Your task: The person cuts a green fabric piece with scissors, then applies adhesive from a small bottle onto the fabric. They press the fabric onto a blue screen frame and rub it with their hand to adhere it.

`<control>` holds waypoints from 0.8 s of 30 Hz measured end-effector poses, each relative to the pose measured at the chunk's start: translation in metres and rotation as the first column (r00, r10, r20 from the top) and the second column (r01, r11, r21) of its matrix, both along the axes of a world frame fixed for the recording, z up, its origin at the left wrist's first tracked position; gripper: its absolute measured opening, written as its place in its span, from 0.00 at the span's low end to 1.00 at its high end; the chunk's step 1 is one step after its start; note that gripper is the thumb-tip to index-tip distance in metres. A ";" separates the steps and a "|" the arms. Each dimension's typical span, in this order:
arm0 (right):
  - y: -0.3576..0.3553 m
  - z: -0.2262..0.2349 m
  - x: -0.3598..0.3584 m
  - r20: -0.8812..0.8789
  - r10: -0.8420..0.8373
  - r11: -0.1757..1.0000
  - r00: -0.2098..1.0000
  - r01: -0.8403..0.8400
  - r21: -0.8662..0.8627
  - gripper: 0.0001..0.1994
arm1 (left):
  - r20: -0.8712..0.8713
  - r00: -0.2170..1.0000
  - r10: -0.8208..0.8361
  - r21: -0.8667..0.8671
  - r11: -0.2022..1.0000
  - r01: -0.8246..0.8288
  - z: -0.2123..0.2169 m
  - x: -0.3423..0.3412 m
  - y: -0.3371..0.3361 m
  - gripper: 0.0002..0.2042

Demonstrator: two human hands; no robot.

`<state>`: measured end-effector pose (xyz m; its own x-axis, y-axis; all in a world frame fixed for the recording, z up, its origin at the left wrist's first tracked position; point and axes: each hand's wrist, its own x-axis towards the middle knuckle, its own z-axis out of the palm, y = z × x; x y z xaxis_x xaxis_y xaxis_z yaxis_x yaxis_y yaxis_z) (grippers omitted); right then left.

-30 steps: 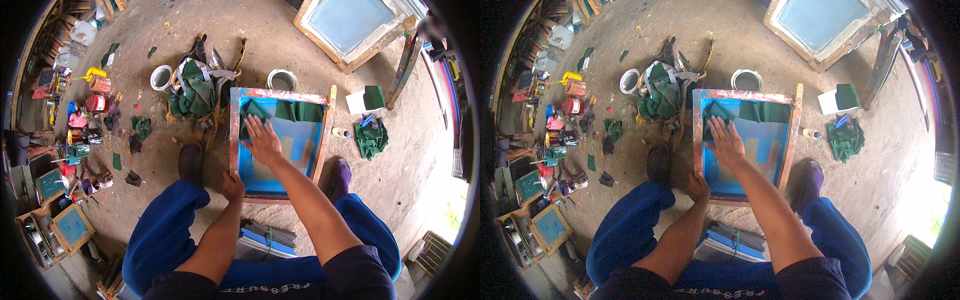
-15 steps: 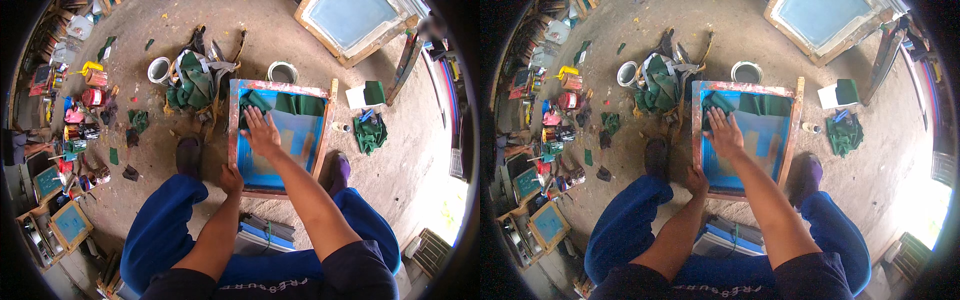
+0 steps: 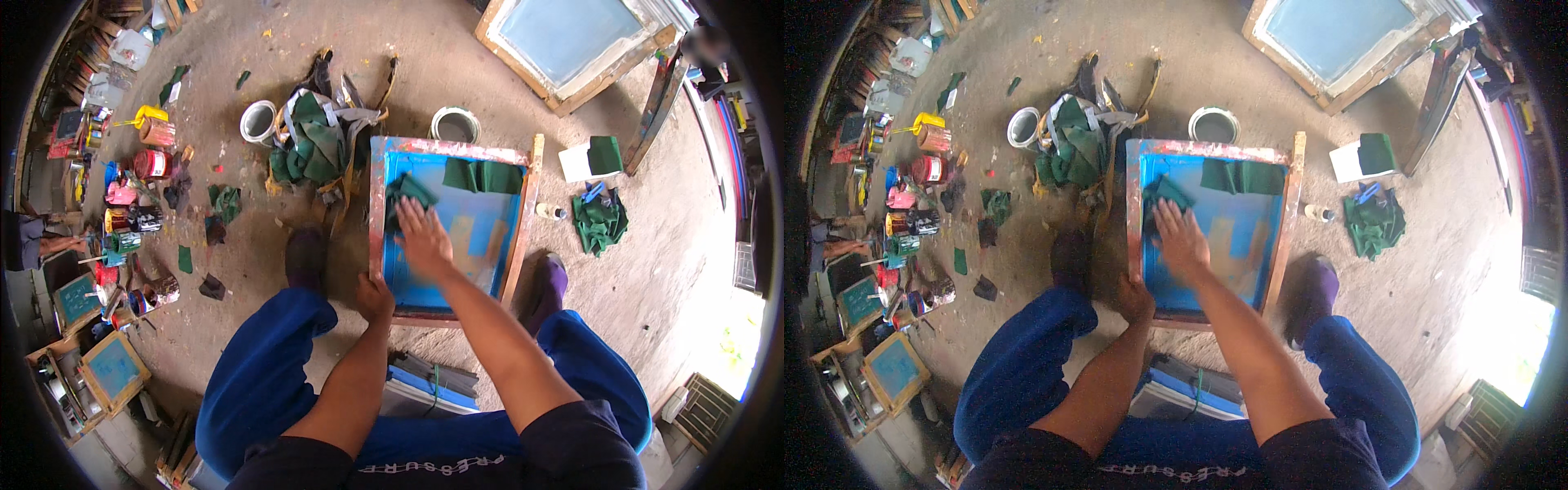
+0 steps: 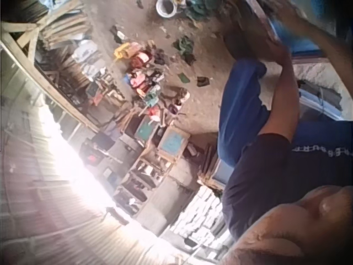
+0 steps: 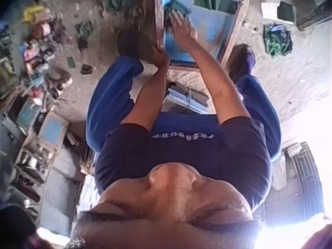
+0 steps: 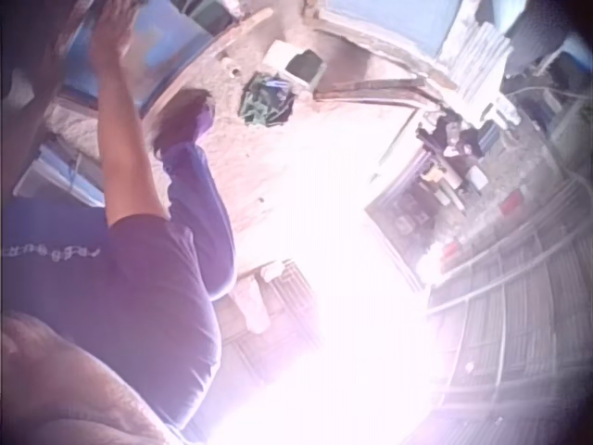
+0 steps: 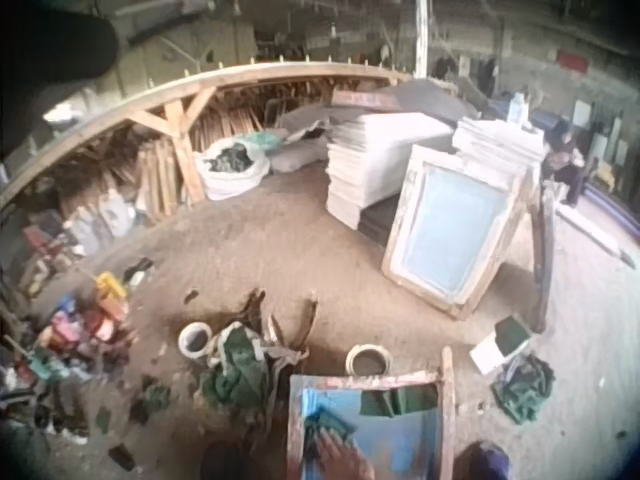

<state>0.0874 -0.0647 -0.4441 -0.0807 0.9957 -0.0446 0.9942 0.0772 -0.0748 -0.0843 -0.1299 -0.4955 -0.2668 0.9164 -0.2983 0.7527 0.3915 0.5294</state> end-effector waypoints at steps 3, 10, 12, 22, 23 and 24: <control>-0.047 0.000 -0.014 0.067 0.162 0.975 0.985 -0.149 -0.162 0.30 | -0.069 0.997 -0.019 0.038 0.999 0.021 0.000 0.001 0.000 0.27; -0.070 -0.025 0.003 -0.279 0.163 0.970 0.946 -0.102 0.221 0.13 | -0.047 0.999 0.002 -0.066 0.998 -0.005 -0.001 -0.001 -0.004 0.26; -0.062 -0.018 0.008 -0.349 0.123 0.984 0.929 -0.068 0.167 0.12 | -0.074 0.997 -0.014 -0.029 1.000 0.012 0.001 0.000 0.000 0.26; 0.009 0.032 0.039 -0.844 -0.398 0.917 0.360 0.131 -0.376 0.15 | -0.056 0.998 -0.006 -0.059 0.998 0.003 0.003 -0.004 -0.010 0.28; 0.010 0.036 0.039 -0.767 -0.384 0.923 0.514 0.238 -0.302 0.16 | -0.069 0.998 -0.008 -0.039 0.999 0.005 0.002 -0.004 -0.010 0.29; 0.010 0.040 0.039 -0.687 -0.332 0.938 0.646 0.303 -0.168 0.17 | -0.103 0.995 -0.014 -0.014 1.000 0.012 0.000 -0.004 -0.010 0.29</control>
